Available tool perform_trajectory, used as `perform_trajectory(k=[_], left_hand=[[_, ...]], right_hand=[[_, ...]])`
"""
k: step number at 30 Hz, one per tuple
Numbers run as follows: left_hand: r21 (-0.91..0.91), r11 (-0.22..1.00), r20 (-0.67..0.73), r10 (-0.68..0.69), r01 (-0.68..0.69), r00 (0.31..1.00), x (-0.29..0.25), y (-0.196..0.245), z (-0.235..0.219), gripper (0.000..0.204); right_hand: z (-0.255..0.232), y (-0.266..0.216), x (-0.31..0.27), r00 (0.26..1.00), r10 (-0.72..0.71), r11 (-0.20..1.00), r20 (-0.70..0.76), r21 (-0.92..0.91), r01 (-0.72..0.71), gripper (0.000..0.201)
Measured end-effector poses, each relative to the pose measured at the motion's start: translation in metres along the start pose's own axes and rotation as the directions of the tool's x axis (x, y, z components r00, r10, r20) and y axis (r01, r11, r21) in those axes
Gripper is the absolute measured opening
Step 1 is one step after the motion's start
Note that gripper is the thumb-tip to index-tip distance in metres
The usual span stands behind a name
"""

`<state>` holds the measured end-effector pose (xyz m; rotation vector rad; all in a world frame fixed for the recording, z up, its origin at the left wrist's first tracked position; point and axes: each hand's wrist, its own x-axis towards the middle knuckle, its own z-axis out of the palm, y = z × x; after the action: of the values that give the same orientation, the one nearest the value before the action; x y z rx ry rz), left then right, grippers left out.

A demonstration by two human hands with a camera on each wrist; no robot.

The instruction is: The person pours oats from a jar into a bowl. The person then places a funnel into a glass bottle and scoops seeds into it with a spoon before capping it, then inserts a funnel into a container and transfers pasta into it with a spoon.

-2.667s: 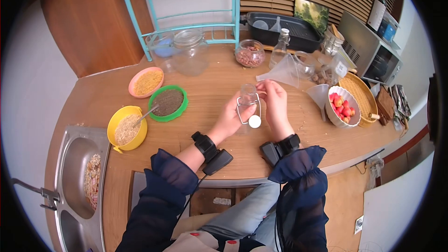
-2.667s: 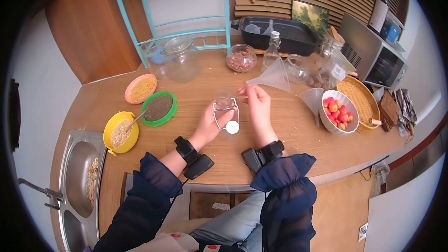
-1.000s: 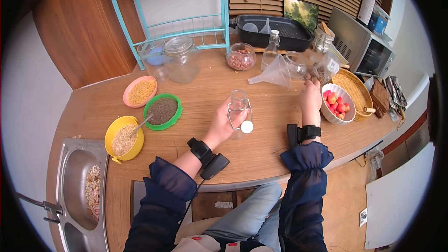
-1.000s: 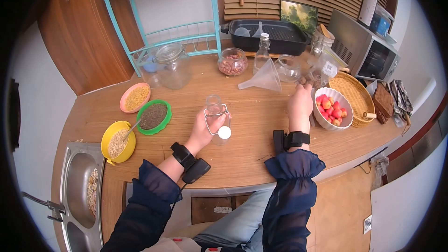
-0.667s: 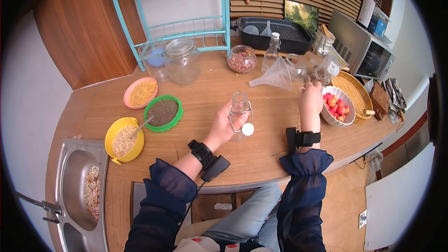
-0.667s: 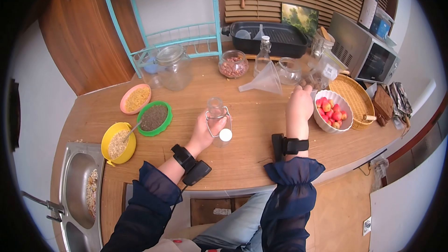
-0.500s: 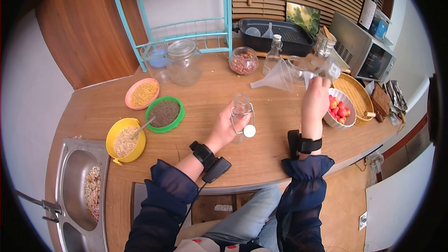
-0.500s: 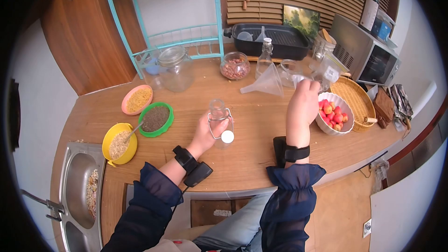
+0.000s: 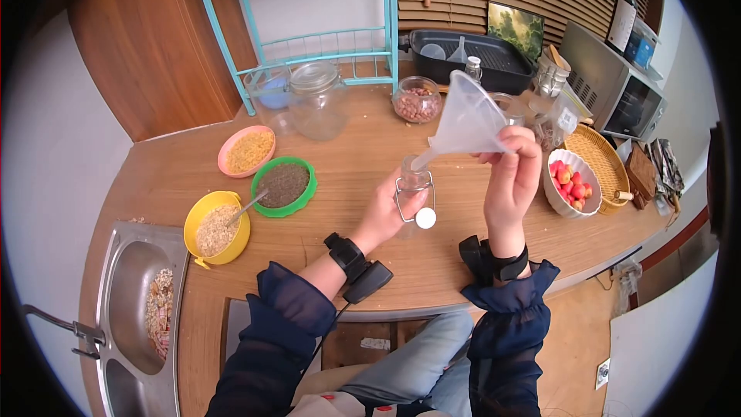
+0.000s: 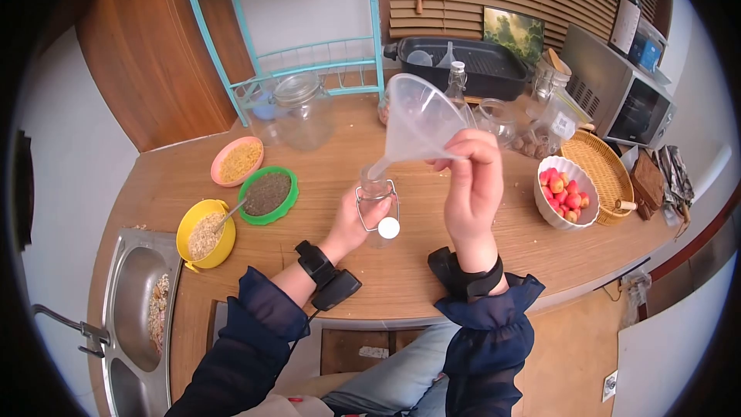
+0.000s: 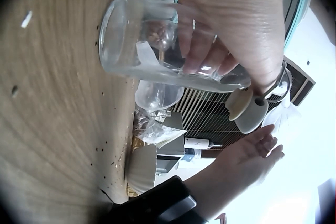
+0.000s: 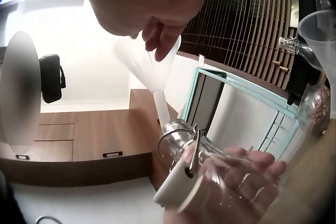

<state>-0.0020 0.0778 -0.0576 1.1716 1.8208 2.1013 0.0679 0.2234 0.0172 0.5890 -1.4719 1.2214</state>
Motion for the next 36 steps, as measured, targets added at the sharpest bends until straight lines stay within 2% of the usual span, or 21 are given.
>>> perform_trajectory(k=[1,3,5,7,9,10,12,13,15,16,18,19,20,21,22,24,26,29,31,34,36], left_hand=[[0.000,1.000,-0.001,-0.001,0.001,1.000,0.000,0.000,0.000,0.022],[0.037,0.999,-0.003,0.024,-0.024,1.000,0.000,-0.001,0.000,0.032],[0.016,1.000,-0.004,0.023,-0.023,1.000,0.001,-0.002,0.001,0.032],[-0.006,1.000,-0.003,0.021,-0.021,1.000,0.001,-0.001,0.001,0.032],[0.008,0.999,-0.013,0.053,-0.053,0.998,0.001,0.001,0.002,0.030],[0.006,0.999,-0.014,0.053,-0.052,0.999,0.001,0.002,0.002,0.030],[-0.002,1.000,-0.002,-0.010,0.010,1.000,0.000,0.003,0.001,0.022],[-0.004,1.000,-0.003,-0.010,0.010,1.000,0.000,0.003,0.001,0.022],[0.032,0.999,0.009,-0.025,0.024,1.000,0.000,0.005,0.001,0.027],[0.031,0.999,0.000,-0.024,0.024,1.000,0.001,0.006,0.002,0.027],[0.065,0.998,0.012,-0.009,0.008,1.000,0.001,0.009,0.002,0.025],[0.078,0.997,-0.033,-0.008,0.010,0.999,0.002,0.006,0.001,0.025],[0.033,0.997,-0.016,0.070,-0.069,0.997,0.005,0.001,0.002,0.028],[-0.008,0.989,-0.004,0.145,-0.145,0.989,0.005,-0.003,0.002,0.031],[-0.057,0.989,-0.008,0.139,-0.139,0.990,0.003,-0.005,0.002,0.035],[-0.090,0.987,-0.042,0.132,-0.135,0.990,0.002,-0.011,-0.001,0.040],[-0.118,0.989,0.056,0.099,-0.092,0.993,0.005,-0.015,-0.001,0.055],[-0.150,0.984,0.057,0.108,-0.099,0.992,0.005,-0.013,0.001,0.055],[-0.107,0.988,0.044,0.118,-0.112,0.992,0.006,-0.009,0.000,0.056],[-0.065,0.995,0.093,0.081,-0.075,0.992,0.005,-0.005,-0.002,0.060],[0.040,0.988,0.098,0.144,-0.148,0.985,0.003,-0.004,-0.001,0.060]], right_hand=[[0.001,-0.002,0.000,0.995,-0.067,0.993,0.069,-0.088,0.073,0.007],[0.000,-0.002,-0.003,0.993,-0.078,0.986,0.091,-0.140,0.090,0.007],[0.001,-0.006,0.000,0.952,-0.199,0.889,0.231,-0.365,0.274,0.013],[0.002,-0.006,0.000,0.940,-0.205,0.863,0.275,-0.403,0.306,0.020],[0.009,-0.006,-0.003,0.980,-0.053,0.971,0.191,-0.219,0.095,0.027],[0.012,-0.006,-0.003,0.980,-0.052,0.971,0.192,-0.221,0.095,0.027],[0.016,-0.006,-0.003,0.996,0.016,0.993,0.083,-0.119,-0.006,0.034],[0.015,-0.005,-0.003,0.996,0.017,0.993,0.084,-0.121,-0.007,0.034],[0.012,0.001,-0.006,0.979,0.190,0.965,0.078,-0.197,-0.172,0.039],[0.008,0.008,-0.009,0.978,0.191,0.966,0.086,-0.193,-0.171,0.039],[-0.002,0.027,-0.015,0.889,0.369,0.929,0.273,-0.067,-0.365,0.042],[-0.006,0.033,-0.015,0.879,0.362,0.929,0.309,-0.040,-0.368,0.042],[-0.009,0.038,-0.018,0.759,0.451,0.868,0.470,-0.032,-0.496,0.041],[-0.008,0.043,-0.023,0.600,0.506,0.790,0.620,-0.052,-0.611,0.041],[-0.002,0.041,-0.026,0.574,0.482,0.782,0.662,-0.030,-0.622,0.041],[0.005,0.034,-0.027,0.472,0.654,0.611,0.592,-0.045,-0.790,0.038],[0.001,0.043,-0.034,0.434,0.666,0.580,0.607,-0.055,-0.813,0.037],[-0.004,0.055,-0.039,0.397,0.695,0.533,0.599,-0.059,-0.844,0.033],[-0.003,0.056,-0.041,0.477,0.697,0.544,0.535,0.038,-0.838,0.033],[-0.005,0.057,-0.041,0.443,0.705,0.509,0.554,0.039,-0.860,0.043],[-0.004,0.054,-0.039,0.431,0.712,0.491,0.554,0.045,-0.870,0.047]])
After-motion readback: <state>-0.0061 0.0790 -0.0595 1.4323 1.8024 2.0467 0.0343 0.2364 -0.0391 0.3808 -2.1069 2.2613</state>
